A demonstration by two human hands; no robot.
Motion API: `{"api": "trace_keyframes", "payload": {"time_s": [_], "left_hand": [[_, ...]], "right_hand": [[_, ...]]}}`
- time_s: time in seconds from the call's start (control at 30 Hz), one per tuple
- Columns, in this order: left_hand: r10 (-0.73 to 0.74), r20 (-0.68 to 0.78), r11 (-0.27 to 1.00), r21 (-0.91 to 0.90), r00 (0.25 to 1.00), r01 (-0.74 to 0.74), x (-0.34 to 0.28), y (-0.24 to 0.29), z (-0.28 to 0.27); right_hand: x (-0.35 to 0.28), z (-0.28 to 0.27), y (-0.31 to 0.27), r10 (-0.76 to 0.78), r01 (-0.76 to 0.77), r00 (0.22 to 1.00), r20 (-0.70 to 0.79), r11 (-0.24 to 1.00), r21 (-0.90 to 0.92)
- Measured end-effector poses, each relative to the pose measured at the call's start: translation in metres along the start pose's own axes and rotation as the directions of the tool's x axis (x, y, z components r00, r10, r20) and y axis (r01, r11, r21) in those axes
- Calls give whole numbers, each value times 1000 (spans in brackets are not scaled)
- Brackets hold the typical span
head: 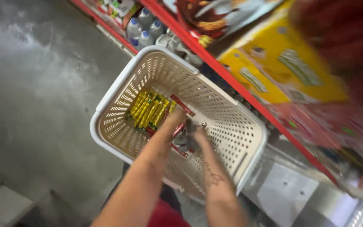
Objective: Wiping individual instant coffee packets with a cloth and placing them into a shopping basket.
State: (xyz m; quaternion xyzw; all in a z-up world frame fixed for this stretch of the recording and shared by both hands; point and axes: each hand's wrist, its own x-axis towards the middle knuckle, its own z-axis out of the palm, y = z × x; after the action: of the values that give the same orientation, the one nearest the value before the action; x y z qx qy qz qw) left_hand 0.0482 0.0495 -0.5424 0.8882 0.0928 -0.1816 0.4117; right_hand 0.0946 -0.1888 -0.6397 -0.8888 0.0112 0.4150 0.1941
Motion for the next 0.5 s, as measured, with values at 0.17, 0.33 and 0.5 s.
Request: {"api": "trace_keyframes", "payload": {"time_s": [0.17,0.33,0.5], "left_hand": [[-363,17,922,152,932,356,16,-45,159],[-613,178,765,-108,769,635,42,-77,198],[-244,-379,911,227,893,345,6,-61,164]], "right_hand": [[10,72,8,32,-42,992,-119,996,-85],[-79,32,-92,98,-55,978,-185,973,226],[-31,84,-38,363,-319,926,-104,900,296]]}}
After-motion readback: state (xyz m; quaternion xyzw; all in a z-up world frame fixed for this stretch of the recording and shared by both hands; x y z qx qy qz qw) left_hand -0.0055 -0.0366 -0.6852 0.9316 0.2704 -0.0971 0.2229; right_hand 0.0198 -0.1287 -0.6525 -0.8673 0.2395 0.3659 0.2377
